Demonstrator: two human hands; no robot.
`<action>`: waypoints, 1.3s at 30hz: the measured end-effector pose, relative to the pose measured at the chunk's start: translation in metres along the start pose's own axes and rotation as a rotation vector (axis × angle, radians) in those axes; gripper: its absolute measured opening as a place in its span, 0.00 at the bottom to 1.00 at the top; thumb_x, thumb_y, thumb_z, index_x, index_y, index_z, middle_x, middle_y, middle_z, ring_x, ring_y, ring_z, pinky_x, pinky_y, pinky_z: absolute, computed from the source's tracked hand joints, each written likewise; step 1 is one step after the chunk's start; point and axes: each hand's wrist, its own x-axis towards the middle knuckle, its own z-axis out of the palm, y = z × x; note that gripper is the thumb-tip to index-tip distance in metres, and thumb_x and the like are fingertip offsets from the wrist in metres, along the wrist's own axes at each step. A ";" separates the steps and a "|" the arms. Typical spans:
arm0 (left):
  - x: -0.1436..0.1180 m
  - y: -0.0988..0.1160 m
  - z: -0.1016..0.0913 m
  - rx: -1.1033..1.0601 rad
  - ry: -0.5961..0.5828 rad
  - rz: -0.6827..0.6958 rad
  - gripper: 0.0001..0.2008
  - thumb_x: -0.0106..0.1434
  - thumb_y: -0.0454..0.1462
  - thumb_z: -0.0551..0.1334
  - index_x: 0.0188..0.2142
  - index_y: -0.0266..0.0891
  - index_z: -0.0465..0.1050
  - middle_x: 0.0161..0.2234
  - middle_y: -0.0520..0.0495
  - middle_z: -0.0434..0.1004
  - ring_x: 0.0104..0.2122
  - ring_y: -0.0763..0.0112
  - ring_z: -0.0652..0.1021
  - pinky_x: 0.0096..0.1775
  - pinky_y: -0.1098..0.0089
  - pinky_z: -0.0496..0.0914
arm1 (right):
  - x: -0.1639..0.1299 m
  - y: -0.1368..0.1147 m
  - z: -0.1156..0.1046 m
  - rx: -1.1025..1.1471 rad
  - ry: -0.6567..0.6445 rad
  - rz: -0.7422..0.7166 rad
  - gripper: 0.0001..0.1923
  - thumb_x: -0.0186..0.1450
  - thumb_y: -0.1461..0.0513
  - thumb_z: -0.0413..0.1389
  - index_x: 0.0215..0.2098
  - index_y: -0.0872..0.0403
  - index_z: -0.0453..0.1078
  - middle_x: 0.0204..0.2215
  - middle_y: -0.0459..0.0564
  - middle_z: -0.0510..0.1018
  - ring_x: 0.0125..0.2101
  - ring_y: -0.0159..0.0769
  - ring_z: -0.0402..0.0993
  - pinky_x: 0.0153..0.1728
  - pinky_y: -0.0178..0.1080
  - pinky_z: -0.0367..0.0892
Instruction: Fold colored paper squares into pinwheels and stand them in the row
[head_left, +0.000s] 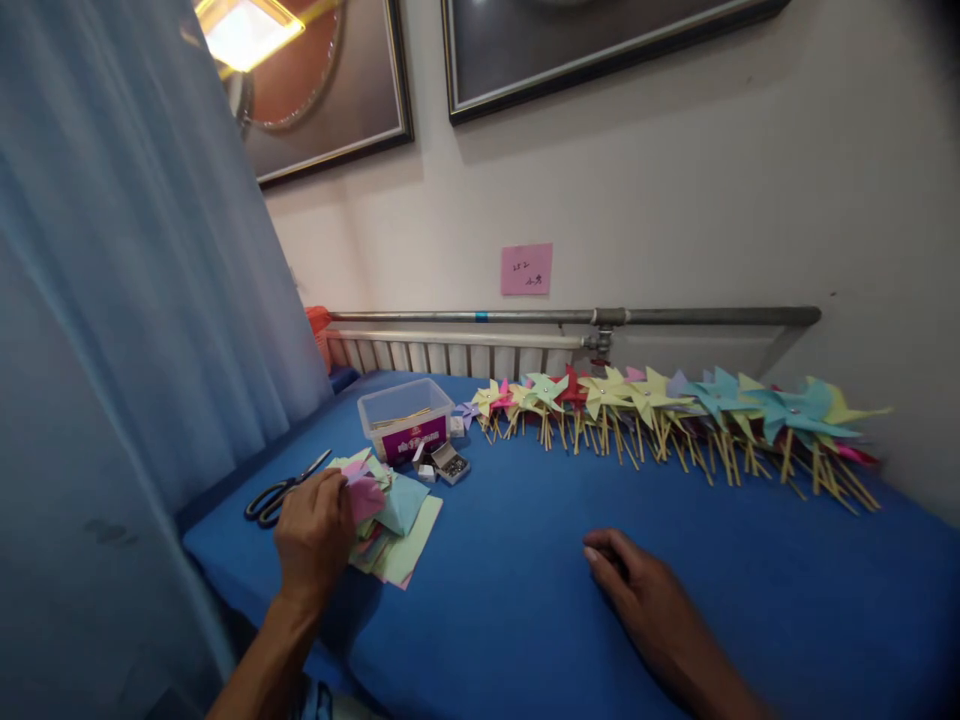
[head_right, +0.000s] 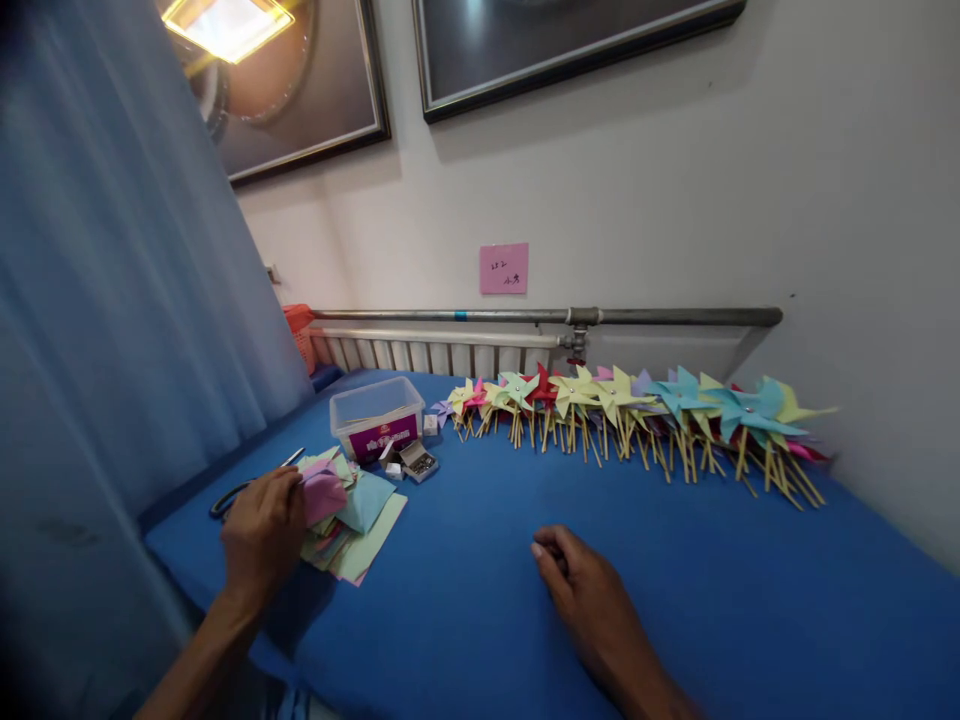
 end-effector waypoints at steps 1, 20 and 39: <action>0.000 0.004 -0.003 -0.057 0.056 -0.012 0.13 0.69 0.38 0.51 0.42 0.39 0.74 0.49 0.37 0.79 0.52 0.57 0.75 0.56 0.59 0.63 | 0.000 0.000 0.000 0.005 0.003 0.002 0.16 0.65 0.49 0.49 0.36 0.50 0.71 0.31 0.49 0.81 0.32 0.43 0.78 0.36 0.41 0.69; 0.021 0.226 0.061 -1.726 -0.757 -0.567 0.20 0.40 0.44 0.76 0.25 0.36 0.71 0.20 0.53 0.73 0.18 0.77 0.69 0.23 0.74 0.62 | 0.040 -0.014 0.010 1.151 -0.087 0.201 0.26 0.61 0.41 0.60 0.47 0.49 0.74 0.42 0.52 0.82 0.44 0.46 0.78 0.41 0.45 0.74; -0.003 0.227 0.099 -1.731 -0.864 -0.685 0.23 0.39 0.43 0.76 0.33 0.31 0.78 0.26 0.44 0.81 0.22 0.69 0.76 0.28 0.69 0.70 | 0.056 0.020 0.012 0.964 0.090 0.303 0.20 0.51 0.49 0.70 0.31 0.53 0.73 0.25 0.45 0.79 0.26 0.34 0.73 0.27 0.35 0.67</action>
